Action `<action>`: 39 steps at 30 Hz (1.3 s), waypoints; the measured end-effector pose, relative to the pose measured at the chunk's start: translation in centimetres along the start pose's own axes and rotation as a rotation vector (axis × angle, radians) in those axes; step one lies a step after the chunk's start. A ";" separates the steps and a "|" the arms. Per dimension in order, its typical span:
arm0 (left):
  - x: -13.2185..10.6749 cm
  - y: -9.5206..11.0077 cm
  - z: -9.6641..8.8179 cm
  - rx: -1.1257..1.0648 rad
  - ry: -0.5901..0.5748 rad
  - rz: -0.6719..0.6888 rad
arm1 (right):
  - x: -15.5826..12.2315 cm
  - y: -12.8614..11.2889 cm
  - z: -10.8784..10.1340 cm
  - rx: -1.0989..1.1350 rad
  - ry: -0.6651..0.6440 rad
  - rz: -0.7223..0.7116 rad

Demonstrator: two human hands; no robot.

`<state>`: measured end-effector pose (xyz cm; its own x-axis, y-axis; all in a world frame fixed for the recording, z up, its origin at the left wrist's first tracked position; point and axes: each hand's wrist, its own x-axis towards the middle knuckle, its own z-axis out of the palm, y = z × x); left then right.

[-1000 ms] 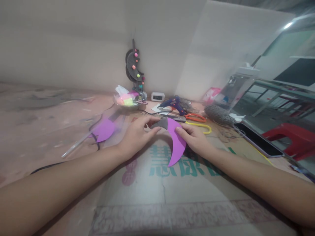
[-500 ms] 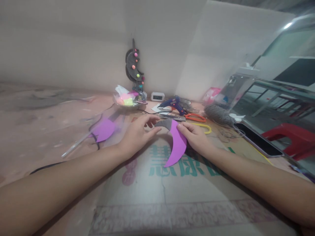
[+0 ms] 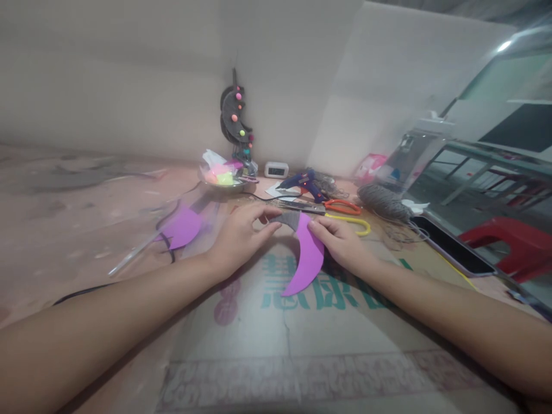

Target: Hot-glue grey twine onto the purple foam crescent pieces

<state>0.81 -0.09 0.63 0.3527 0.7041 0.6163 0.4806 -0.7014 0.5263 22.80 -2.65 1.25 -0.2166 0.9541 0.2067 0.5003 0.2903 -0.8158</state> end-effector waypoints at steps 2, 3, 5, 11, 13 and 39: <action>0.0 0.1 0.0 -0.006 -0.005 -0.008 | 0.0 0.0 0.0 -0.003 -0.007 0.000; 0.0 0.1 -0.1 -0.005 -0.007 -0.013 | -0.1 0.0 0.0 -0.001 -0.009 -0.001; 0.0 0.2 -0.1 0.002 -0.009 -0.021 | -0.1 0.0 0.0 0.000 -0.009 -0.009; -0.1 0.1 -0.1 0.019 0.014 -0.022 | -0.1 0.0 0.1 0.035 -0.020 0.013; -0.1 -0.1 -0.1 0.016 0.030 -0.029 | -0.1 0.0 0.1 0.067 -0.028 0.030; -0.1 0.4 -0.1 -0.482 -0.182 -0.258 | -0.5 -0.1 -1.8 -0.519 0.322 -0.586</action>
<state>0.88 -0.45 0.76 0.4260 0.8366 0.3444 0.1644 -0.4459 0.8799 24.36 -2.98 2.18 -0.3504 0.5905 0.7270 0.7204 0.6660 -0.1937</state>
